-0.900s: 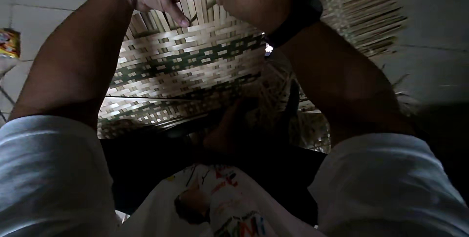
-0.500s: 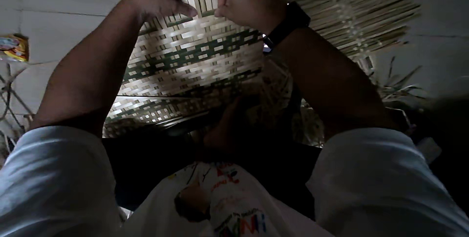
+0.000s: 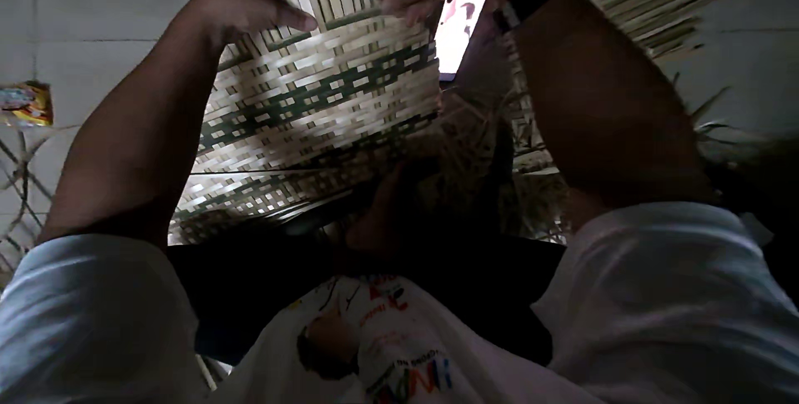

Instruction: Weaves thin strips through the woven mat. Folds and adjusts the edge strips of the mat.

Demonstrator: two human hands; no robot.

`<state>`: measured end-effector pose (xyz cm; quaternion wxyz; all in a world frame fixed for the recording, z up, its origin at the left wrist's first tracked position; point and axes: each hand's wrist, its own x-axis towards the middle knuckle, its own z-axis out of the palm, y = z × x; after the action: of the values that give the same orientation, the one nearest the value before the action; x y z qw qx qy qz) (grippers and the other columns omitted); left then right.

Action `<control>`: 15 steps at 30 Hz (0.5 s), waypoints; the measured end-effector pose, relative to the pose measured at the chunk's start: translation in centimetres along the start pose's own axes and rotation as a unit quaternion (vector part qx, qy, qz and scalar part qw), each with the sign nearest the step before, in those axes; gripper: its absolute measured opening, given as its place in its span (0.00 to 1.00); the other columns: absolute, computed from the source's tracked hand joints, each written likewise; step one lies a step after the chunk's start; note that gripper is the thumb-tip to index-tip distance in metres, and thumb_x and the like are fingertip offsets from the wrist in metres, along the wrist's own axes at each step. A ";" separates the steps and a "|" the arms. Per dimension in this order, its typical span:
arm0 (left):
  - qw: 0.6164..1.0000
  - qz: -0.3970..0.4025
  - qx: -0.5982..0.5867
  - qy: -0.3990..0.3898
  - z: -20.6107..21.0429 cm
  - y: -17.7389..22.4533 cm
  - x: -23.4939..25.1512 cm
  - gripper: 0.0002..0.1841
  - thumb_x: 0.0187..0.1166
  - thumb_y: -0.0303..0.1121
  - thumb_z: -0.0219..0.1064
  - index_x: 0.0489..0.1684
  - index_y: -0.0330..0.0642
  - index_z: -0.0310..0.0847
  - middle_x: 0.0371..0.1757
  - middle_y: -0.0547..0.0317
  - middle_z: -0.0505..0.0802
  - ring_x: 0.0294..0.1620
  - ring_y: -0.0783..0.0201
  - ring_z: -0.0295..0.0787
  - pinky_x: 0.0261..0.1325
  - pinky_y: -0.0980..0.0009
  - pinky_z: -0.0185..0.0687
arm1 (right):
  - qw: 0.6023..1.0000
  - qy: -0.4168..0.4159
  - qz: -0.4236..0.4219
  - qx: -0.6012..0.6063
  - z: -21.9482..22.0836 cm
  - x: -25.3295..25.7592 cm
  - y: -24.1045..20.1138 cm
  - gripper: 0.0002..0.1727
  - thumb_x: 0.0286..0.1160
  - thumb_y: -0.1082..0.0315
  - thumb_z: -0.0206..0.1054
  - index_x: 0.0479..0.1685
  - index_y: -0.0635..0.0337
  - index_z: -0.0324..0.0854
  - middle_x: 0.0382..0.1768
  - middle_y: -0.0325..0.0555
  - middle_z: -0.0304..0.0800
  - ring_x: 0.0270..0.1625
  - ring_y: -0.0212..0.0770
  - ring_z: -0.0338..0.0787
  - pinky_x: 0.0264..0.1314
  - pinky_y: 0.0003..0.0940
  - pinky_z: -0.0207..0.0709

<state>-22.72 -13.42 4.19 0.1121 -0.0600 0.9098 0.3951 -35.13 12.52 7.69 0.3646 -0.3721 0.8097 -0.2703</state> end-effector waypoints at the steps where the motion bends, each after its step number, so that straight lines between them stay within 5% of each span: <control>1: 1.000 0.002 0.003 -0.008 -0.2 0.0 0.1 0.08 0.75 0.36 0.76 0.41 0.43 0.87 0.34 0.68 0.88 0.32 0.81 0.82 0.42 0.77 0.81 | 1.000 -0.013 0.000 0.013 -1.0 -0.3 1.2 0.12 0.88 0.65 0.62 0.59 0.60 0.83 0.32 0.35 0.84 0.27 0.19 0.81 0.34 0.14 0.78; 4: 0.998 -0.002 0.020 -0.052 -0.4 1.9 0.6 0.16 0.75 0.40 0.76 0.55 0.42 0.87 0.43 0.63 0.90 0.39 0.77 0.83 0.49 0.73 0.81 | 1.000 -0.020 0.005 0.008 -2.6 -1.4 2.7 0.10 0.88 0.66 0.62 0.53 0.60 0.86 0.29 0.34 0.85 0.23 0.20 0.79 0.29 0.14 0.75; 7: 0.997 0.001 0.048 -0.056 0.9 4.0 2.0 0.15 0.79 0.43 0.72 0.51 0.42 0.87 0.40 0.65 0.88 0.37 0.78 0.80 0.49 0.73 0.78 | 0.999 -0.014 -0.029 -0.011 -2.8 -1.2 3.6 0.08 0.83 0.65 0.67 0.51 0.57 0.89 0.31 0.31 0.89 0.22 0.15 0.76 0.27 0.10 0.70; 10: 0.997 -0.002 0.051 -0.062 1.2 4.0 3.1 0.14 0.78 0.41 0.74 0.49 0.39 0.87 0.39 0.62 0.86 0.37 0.75 0.78 0.49 0.69 0.78 | 0.998 0.056 -0.014 -0.014 -2.3 -0.2 2.8 0.09 0.83 0.69 0.66 0.53 0.64 0.86 0.39 0.41 0.85 0.37 0.24 0.77 0.45 0.21 0.73; 12: 0.997 -0.008 0.046 -0.063 1.1 3.5 3.5 0.14 0.76 0.42 0.75 0.48 0.40 0.87 0.41 0.62 0.87 0.40 0.74 0.80 0.51 0.68 0.79 | 0.991 0.103 -0.087 -0.004 -2.5 2.6 6.3 0.11 0.83 0.64 0.66 0.56 0.58 0.87 0.46 0.40 0.90 0.46 0.23 0.87 0.52 0.21 0.82; 15: 0.996 -0.030 0.041 -0.067 1.1 4.0 3.3 0.14 0.76 0.40 0.75 0.50 0.40 0.87 0.44 0.61 0.90 0.44 0.74 0.84 0.56 0.68 0.81 | 0.987 0.149 -0.065 -0.001 -1.0 1.9 3.9 0.10 0.82 0.73 0.64 0.53 0.70 0.84 0.43 0.52 0.87 0.43 0.34 0.84 0.50 0.31 0.79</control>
<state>-26.53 -10.00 5.44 0.1873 -0.0562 0.9132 0.3574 -38.32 13.44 4.76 0.2212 -0.3799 0.8291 -0.3453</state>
